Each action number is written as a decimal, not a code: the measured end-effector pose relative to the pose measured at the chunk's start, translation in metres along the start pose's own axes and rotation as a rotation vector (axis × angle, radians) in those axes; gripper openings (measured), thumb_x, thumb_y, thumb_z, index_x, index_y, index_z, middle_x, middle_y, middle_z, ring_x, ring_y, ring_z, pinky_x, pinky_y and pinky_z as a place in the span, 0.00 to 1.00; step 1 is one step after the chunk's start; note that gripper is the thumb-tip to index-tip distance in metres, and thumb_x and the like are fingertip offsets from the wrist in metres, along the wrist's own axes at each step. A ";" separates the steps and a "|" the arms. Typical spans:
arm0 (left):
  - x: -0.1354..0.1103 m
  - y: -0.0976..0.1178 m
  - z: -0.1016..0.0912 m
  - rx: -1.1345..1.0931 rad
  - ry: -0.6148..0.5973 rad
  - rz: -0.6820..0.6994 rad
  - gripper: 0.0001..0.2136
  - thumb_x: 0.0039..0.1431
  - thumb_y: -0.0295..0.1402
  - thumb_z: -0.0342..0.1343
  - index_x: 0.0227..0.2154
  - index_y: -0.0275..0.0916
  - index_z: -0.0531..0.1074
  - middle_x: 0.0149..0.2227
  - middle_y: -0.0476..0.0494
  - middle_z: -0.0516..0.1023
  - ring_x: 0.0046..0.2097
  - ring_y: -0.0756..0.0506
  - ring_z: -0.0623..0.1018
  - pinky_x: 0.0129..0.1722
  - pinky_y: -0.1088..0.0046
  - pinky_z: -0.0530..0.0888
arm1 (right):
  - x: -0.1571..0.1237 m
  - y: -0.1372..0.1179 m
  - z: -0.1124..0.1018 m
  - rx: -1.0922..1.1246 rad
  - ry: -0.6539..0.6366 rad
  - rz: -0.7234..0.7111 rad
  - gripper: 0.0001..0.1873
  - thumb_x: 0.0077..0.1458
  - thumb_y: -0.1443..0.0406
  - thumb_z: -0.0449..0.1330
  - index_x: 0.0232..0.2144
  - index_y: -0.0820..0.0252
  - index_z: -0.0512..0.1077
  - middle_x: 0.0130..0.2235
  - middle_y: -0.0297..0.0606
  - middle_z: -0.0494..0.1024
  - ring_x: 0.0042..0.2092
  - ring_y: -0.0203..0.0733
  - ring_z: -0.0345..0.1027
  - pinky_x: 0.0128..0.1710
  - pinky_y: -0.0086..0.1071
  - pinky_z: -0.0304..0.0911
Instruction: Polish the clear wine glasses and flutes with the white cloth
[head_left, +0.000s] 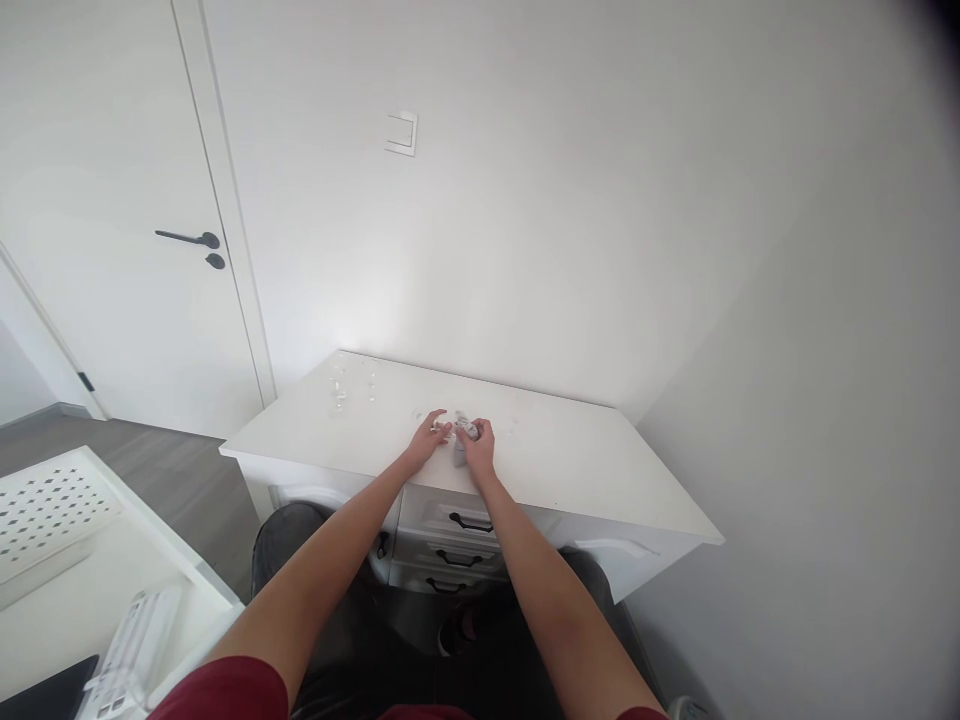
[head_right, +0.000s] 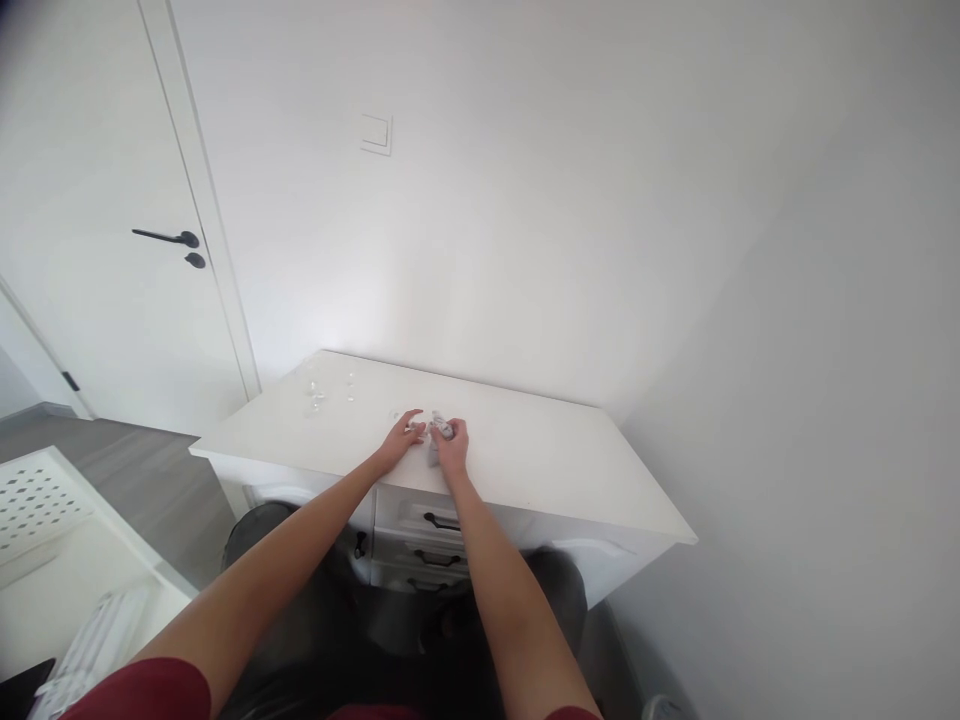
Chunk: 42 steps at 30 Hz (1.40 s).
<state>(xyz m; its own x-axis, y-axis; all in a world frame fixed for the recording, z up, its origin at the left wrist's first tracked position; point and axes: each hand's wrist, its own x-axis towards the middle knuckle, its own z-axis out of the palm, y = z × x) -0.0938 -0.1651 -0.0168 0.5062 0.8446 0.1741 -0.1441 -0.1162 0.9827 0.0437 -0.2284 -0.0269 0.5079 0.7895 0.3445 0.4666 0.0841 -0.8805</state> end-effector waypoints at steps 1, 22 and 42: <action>0.000 0.000 0.000 -0.004 0.002 0.006 0.18 0.68 0.37 0.57 0.56 0.35 0.68 0.52 0.37 0.72 0.48 0.43 0.76 0.47 0.61 0.77 | 0.000 0.001 -0.003 0.034 0.002 -0.013 0.17 0.67 0.60 0.60 0.53 0.65 0.69 0.49 0.44 0.73 0.46 0.43 0.72 0.46 0.40 0.72; -0.003 0.000 0.003 -0.031 -0.044 0.102 0.18 0.69 0.37 0.56 0.57 0.35 0.67 0.50 0.38 0.72 0.45 0.44 0.77 0.44 0.63 0.78 | -0.010 -0.013 -0.006 0.163 -0.240 -0.146 0.16 0.68 0.59 0.58 0.52 0.64 0.71 0.51 0.44 0.72 0.49 0.44 0.71 0.49 0.42 0.70; -0.008 0.007 -0.002 -0.047 -0.138 0.128 0.19 0.69 0.39 0.56 0.57 0.35 0.67 0.51 0.37 0.72 0.48 0.43 0.76 0.48 0.60 0.76 | -0.005 -0.003 -0.012 0.322 -0.392 -0.078 0.17 0.68 0.59 0.59 0.52 0.65 0.70 0.48 0.43 0.74 0.45 0.43 0.72 0.45 0.39 0.72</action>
<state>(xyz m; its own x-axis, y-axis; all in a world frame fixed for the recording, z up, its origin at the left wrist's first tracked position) -0.1005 -0.1719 -0.0110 0.5925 0.7444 0.3079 -0.2530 -0.1909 0.9484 0.0480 -0.2400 -0.0222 0.1418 0.9368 0.3198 0.2142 0.2864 -0.9338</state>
